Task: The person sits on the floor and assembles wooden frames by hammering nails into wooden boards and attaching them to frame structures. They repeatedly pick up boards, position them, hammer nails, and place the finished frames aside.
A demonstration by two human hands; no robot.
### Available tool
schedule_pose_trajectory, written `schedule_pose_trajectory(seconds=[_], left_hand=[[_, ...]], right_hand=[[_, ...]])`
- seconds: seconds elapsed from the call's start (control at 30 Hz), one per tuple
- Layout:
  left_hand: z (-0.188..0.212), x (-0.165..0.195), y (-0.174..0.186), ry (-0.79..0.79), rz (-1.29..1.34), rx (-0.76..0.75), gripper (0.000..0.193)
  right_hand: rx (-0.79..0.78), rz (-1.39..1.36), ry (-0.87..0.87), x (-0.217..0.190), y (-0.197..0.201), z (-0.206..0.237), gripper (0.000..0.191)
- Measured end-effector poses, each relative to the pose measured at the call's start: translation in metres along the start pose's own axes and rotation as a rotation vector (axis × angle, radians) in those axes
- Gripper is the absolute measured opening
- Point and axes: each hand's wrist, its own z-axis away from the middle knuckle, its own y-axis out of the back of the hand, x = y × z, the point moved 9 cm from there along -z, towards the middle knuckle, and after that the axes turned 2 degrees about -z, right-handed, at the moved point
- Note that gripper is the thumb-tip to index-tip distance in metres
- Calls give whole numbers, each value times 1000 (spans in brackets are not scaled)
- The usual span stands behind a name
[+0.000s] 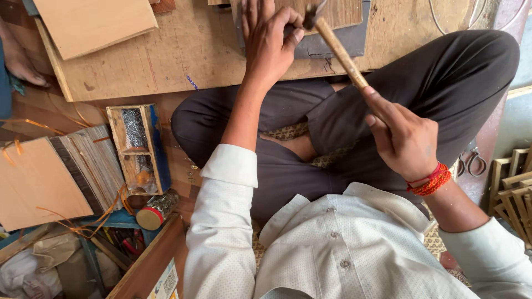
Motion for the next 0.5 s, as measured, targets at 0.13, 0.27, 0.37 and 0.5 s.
schedule_pose_trajectory(seconds=[0.13, 0.27, 0.37, 0.5], left_hand=[[2, -4, -7, 62, 61, -75, 12], [0, 3, 1, -31, 17, 11, 18], [-2, -2, 0, -26, 51, -22, 22], [3, -16, -5, 34, 137, -116, 53]], right_hand=[[128, -134, -2, -5, 14, -2, 44], [-12, -52, 16, -6, 10, -6, 48], [189, -175, 74, -8, 32, 2, 43], [306, -241, 52, -1, 19, 8, 40]])
